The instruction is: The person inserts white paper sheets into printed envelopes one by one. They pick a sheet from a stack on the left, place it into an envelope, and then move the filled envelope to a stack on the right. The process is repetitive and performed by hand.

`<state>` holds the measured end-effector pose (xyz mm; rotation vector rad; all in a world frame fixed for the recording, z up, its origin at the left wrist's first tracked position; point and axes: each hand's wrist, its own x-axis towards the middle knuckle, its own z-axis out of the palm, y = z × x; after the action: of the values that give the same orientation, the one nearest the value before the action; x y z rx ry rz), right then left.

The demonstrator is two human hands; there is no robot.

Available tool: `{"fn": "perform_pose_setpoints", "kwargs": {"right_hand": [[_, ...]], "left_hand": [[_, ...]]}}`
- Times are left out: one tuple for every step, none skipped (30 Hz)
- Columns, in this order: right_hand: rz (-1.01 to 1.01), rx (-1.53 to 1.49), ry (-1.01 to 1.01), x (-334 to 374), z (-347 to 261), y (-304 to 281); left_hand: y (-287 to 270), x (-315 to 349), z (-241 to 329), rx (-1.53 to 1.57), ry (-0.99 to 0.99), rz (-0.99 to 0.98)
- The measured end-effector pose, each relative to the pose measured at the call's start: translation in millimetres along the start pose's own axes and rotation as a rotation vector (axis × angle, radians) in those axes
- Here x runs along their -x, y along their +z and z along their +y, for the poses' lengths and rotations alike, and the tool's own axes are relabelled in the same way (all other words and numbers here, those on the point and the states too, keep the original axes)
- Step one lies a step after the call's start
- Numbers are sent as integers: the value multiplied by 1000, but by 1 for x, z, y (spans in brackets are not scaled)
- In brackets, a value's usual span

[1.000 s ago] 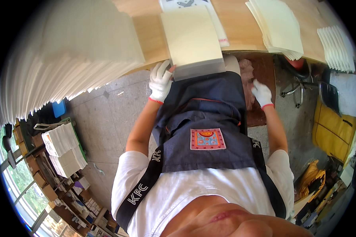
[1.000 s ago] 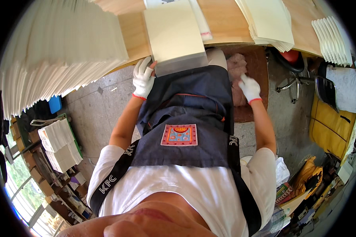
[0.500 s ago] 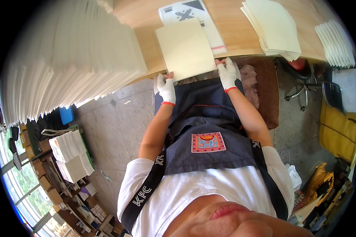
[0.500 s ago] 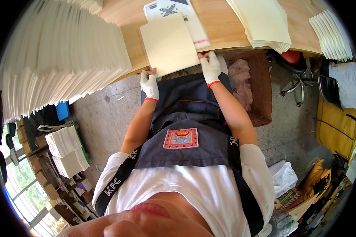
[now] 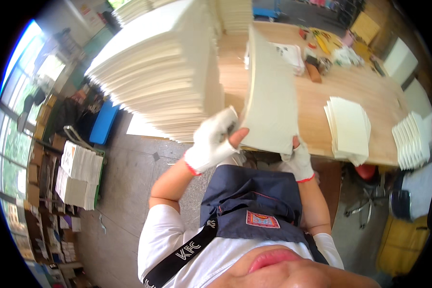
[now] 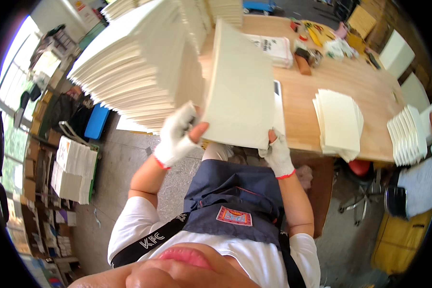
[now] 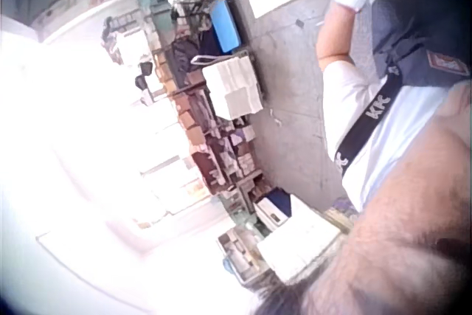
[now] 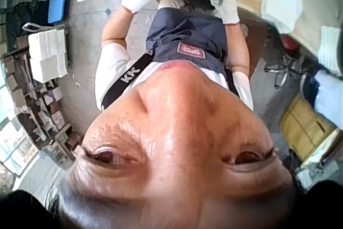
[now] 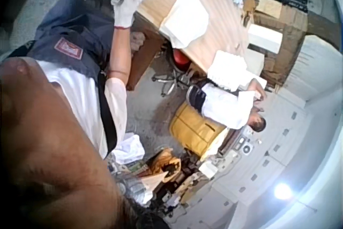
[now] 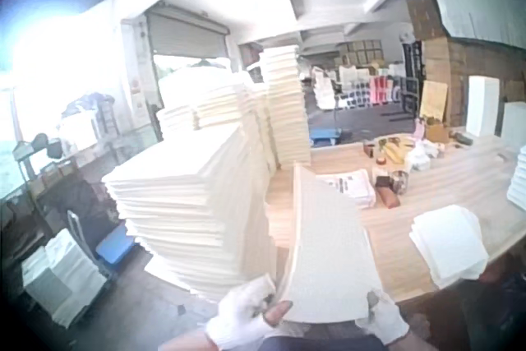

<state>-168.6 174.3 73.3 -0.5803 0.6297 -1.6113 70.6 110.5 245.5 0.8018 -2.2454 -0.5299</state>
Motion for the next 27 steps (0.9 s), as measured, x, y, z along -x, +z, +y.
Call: {"fn": "perform_pose_setpoints", "kwargs": {"right_hand": [[-58,48,-20,-5,-25,29],[-12,95,-110,-15,-44,60],[-57,154,-148,-25,-65,87],[-106,210,-183,-37,-84,115],[-135,194,-181,-54,-99,138],[-211,203,-170,-74,-110,168],[-292,210,-158,-95,-120,205],[-370,214,-135,-113,-123,238],[-433,237,-130,-126,-130,260],[-415,394,-153,-134,-132,274],[-404,541,-177,-142,-131,288],[-375,694,-206,-146,-130,296],[-319,864,-197,-142,-127,300],[-321,837,-171,-142,-127,301],[-311,806,-135,-144,-126,294],[-302,768,-93,-144,-123,287],[-298,740,-78,-142,-121,281],[-305,632,-105,-138,-118,270],[-293,523,-136,-131,-115,253],[-272,418,-178,-120,-112,234],[-286,431,-223,-105,-103,215],[-260,414,-161,-94,-99,180],[-235,385,-101,-80,-94,141],[-204,339,-36,-66,-86,102],[-65,355,-19,-51,-80,69],[70,363,15,-34,-74,41],[188,377,47,-16,-67,14]], "left_hand": [[-22,-6,14,-16,27,70],[-45,-10,29,-38,57,140],[-64,-15,36,-78,133,244],[-84,-19,40,-119,207,347],[-107,-25,43,-131,189,454],[-130,-31,42,-149,163,560],[-154,-40,43,23,143,611],[-179,-48,38,197,116,655],[-199,-56,27,156,52,674],[-220,-61,14,104,-22,689],[-246,-65,-9,-273,-182,659],[-252,-65,-14,-568,-369,550],[-251,-61,-20,-663,-422,404],[-247,-57,-24,-754,-469,255],[-244,-55,-41,-469,-394,328],[-246,-48,-64,-188,-324,389],[-248,-39,-85,93,-255,439],[-248,-30,-100,319,-223,486],[-237,-21,-115,534,-219,622],[-230,-6,-147,495,-110,666],[-225,18,-172,490,-181,740],[-191,25,-174,597,-339,841],[-162,43,-196,440,-384,836],[-130,62,-219,455,-528,785],[-97,89,-250,472,-625,728],[-61,131,-287,314,-546,703],[-38,187,-324,-301,-492,409]]}}
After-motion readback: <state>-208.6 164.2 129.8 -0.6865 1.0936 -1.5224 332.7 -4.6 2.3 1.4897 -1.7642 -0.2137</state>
